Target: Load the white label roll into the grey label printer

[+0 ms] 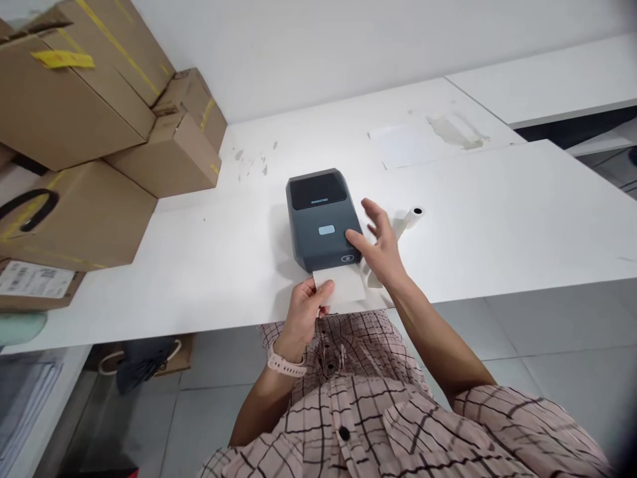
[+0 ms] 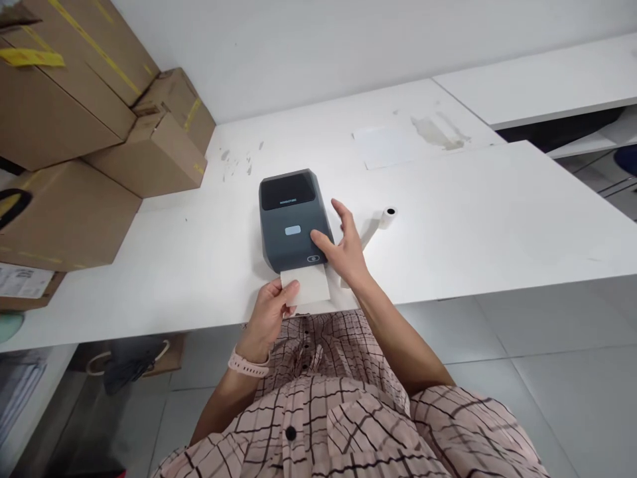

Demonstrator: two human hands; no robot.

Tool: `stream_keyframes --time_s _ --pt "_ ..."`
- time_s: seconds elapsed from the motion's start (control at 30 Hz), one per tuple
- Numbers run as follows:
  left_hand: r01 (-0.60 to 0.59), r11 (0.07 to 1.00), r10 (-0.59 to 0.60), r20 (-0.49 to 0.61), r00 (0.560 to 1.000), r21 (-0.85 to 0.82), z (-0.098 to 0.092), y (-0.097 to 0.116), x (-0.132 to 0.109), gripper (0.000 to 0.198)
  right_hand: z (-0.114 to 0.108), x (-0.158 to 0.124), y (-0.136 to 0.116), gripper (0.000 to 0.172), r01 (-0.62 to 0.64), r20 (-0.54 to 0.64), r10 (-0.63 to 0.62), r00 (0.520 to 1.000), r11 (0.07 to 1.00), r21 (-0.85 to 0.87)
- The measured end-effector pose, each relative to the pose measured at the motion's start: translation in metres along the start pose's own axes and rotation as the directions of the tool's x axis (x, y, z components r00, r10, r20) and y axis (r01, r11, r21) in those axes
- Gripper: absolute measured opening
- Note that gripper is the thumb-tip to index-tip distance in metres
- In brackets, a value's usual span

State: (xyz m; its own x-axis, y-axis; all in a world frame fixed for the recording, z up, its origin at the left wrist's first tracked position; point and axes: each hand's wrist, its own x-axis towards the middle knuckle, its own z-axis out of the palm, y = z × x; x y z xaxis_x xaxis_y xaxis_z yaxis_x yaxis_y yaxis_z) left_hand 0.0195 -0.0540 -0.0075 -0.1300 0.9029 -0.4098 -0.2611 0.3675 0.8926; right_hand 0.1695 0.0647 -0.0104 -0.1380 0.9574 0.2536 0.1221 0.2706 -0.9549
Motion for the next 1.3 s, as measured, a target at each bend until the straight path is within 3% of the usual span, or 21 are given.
stream_keyframes --time_s 0.07,0.13,0.2,0.27,0.33,0.4,0.53,0.63,0.7,0.8,1.0,1.1,1.2,1.23,1.3 --pt "0.007 0.996 -0.011 0.045 0.999 0.086 -0.007 0.001 -0.002 0.048 -0.005 0.001 -0.012 0.055 0.311 0.043 -0.31 0.95 0.92 -0.24" --pt "-0.035 0.983 0.022 0.07 0.997 0.18 -0.019 0.0 -0.004 0.048 -0.007 0.0 -0.023 0.047 0.553 0.217 -0.509 0.833 0.743 -0.377" --pt "-0.136 0.96 0.141 -0.003 0.99 0.247 -0.032 0.001 -0.004 0.046 -0.006 0.0 -0.03 0.046 0.665 0.368 -0.554 0.746 0.609 -0.432" --pt "-0.244 0.924 0.302 -0.169 0.938 0.296 -0.042 0.006 0.0 0.038 0.0 -0.001 -0.034 0.041 0.682 0.428 -0.531 0.732 0.571 -0.458" --pt "-0.33 0.88 0.434 -0.296 0.851 0.34 -0.047 0.014 0.008 0.028 0.005 0.0 -0.037 0.034 0.642 0.443 -0.469 0.764 0.619 -0.452" --pt "-0.396 0.844 0.509 -0.305 0.805 0.363 -0.045 0.023 0.016 0.034 0.008 0.001 -0.04 0.031 0.579 0.439 -0.406 0.801 0.711 -0.399" --pt "-0.419 0.848 0.486 -0.163 0.858 0.324 -0.033 0.033 0.025 0.057 -0.007 0.0 -0.043 0.041 0.37 0.325 -0.28 0.903 0.893 -0.258" --pt "-0.413 0.855 0.458 -0.085 0.885 0.315 -0.028 0.033 0.025 0.062 -0.027 -0.006 -0.038 0.052 0.102 0.194 -0.07 0.978 0.982 -0.16" --pt "-0.424 0.845 0.469 -0.069 0.88 0.326 -0.028 0.03 0.025 0.063 -0.035 -0.01 -0.033 0.056 -0.044 0.204 0.058 0.977 0.996 -0.072" --pt "-0.43 0.845 0.476 -0.078 0.876 0.317 -0.028 0.022 0.027 0.063 -0.035 -0.015 -0.027 0.059 -0.158 0.26 0.144 0.955 0.987 0.035" --pt "-0.461 0.829 0.518 -0.122 0.847 0.318 -0.025 0.011 0.032 0.065 -0.023 -0.024 -0.013 0.061 -0.157 0.198 0.134 0.971 0.982 0.105" --pt "-0.555 0.749 0.609 -0.049 0.791 0.362 -0.015 0.02 0.026 0.062 -0.022 -0.022 -0.013 0.06 -0.135 0.193 0.11 0.975 0.983 0.123" --pt "-0.699 0.593 0.715 0.139 0.686 0.4 0.001 0.034 0.019 0.058 -0.026 -0.017 -0.016 0.056 -0.13 0.206 0.093 0.974 0.976 0.174" --pt "-0.736 0.56 0.749 0.148 0.646 0.38 0.005 0.038 0.019 0.057 -0.028 -0.016 -0.017 0.055 -0.137 0.206 0.099 0.974 0.974 0.179" --pt "-0.769 0.554 0.806 0.023 0.591 0.319 0.007 0.04 0.021 0.056 -0.03 -0.016 -0.017 0.054 -0.166 0.2 0.132 0.971 0.972 0.167"
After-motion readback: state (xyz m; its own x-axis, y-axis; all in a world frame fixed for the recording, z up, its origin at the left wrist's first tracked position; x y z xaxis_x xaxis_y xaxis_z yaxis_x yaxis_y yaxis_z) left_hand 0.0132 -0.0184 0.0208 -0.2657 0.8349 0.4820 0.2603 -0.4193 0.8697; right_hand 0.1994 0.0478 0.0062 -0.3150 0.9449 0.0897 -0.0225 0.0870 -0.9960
